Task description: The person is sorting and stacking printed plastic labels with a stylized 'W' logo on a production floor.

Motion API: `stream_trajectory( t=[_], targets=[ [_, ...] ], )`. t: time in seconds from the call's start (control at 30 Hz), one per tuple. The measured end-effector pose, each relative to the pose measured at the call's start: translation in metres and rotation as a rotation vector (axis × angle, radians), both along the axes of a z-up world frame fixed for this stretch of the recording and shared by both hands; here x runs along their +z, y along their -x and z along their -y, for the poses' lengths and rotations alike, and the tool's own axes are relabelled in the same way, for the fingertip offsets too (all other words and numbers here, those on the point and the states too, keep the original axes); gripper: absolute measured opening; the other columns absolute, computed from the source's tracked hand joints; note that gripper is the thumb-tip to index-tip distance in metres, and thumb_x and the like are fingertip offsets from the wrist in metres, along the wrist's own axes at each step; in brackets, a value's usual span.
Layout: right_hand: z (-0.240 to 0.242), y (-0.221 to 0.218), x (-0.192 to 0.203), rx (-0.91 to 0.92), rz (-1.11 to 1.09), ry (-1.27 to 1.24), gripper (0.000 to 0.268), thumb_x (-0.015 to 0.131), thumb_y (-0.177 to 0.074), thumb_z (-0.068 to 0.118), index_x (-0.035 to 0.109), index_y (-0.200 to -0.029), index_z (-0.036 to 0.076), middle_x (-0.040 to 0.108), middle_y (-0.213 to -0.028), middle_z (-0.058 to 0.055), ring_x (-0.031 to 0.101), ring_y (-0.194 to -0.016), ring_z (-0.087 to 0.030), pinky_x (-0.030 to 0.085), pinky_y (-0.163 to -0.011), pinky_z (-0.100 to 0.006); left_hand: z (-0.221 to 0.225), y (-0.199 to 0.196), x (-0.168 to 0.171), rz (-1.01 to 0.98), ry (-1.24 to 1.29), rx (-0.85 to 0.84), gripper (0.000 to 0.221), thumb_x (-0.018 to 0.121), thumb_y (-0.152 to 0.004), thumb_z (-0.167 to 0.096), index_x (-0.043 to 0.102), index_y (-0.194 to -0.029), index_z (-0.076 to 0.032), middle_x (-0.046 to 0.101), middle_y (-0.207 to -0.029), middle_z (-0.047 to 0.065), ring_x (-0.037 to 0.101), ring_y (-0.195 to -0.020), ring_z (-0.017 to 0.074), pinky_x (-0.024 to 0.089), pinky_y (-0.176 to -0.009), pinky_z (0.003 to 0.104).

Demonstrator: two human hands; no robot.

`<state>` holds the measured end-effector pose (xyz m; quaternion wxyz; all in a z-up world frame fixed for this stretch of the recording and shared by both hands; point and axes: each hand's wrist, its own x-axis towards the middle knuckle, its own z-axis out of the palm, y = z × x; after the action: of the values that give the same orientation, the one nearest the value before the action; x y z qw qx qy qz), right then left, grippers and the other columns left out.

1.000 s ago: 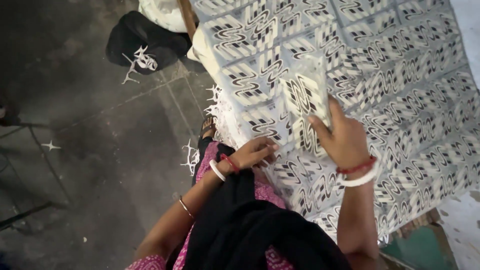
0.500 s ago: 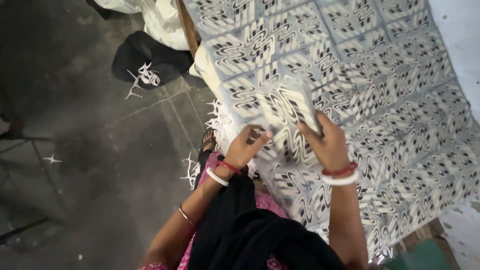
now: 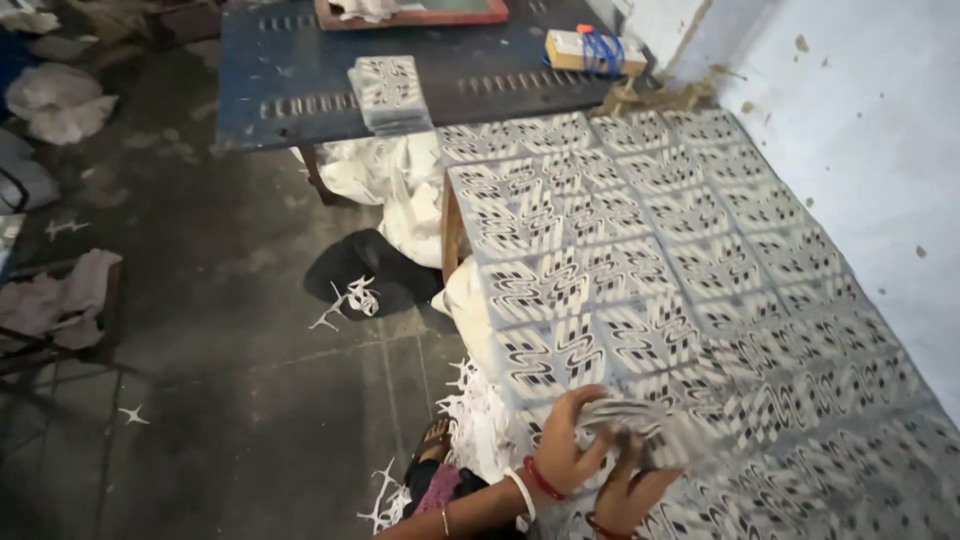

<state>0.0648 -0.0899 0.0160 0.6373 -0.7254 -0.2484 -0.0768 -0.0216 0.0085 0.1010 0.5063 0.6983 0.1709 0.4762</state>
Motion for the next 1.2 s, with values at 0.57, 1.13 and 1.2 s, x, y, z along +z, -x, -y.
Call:
stream_trajectory(
  t=[0.57,1.13,1.2],
  targets=[
    [0.036,-0.146,-0.044,0.428,-0.446,0.375,0.054,0.062,-0.099,0.035,0.058,-0.139,-0.001,0.071,-0.108,-0.011,0.062,-0.095,-0.016,0.049,-0.084,-0.032,-0.054,-0.071,-0.128,-0.367,0.773,-0.549,0.045,0.082,-0.087,-0.024,0.068,-0.121,0.002,0.075,-0.106,0.012,0.071,-0.094,0.0232,0.056,-0.084,0.036],
    [0.129,-0.349,-0.102,-0.329,0.547,1.151,0.084,0.057,-0.086,0.070,0.051,-0.153,0.019,0.050,-0.158,-0.013,0.052,-0.139,-0.030,0.045,-0.111,-0.053,-0.040,-0.118,-0.232,-0.583,1.034,-0.178,0.061,0.084,-0.082,-0.030,0.062,-0.132,-0.005,0.074,-0.123,0.010,0.069,-0.112,0.0212,0.054,-0.099,0.035],
    [0.124,-0.350,-0.087,-0.250,0.461,1.421,0.111,0.066,-0.063,0.081,0.045,-0.152,0.018,0.038,-0.155,-0.018,0.040,-0.143,-0.032,0.036,-0.110,-0.059,-0.040,-0.110,-0.216,-0.406,1.241,-0.277,0.056,0.084,-0.083,-0.024,0.061,-0.130,-0.004,0.075,-0.121,0.011,0.071,-0.109,0.0232,0.057,-0.097,0.038]
  ],
)
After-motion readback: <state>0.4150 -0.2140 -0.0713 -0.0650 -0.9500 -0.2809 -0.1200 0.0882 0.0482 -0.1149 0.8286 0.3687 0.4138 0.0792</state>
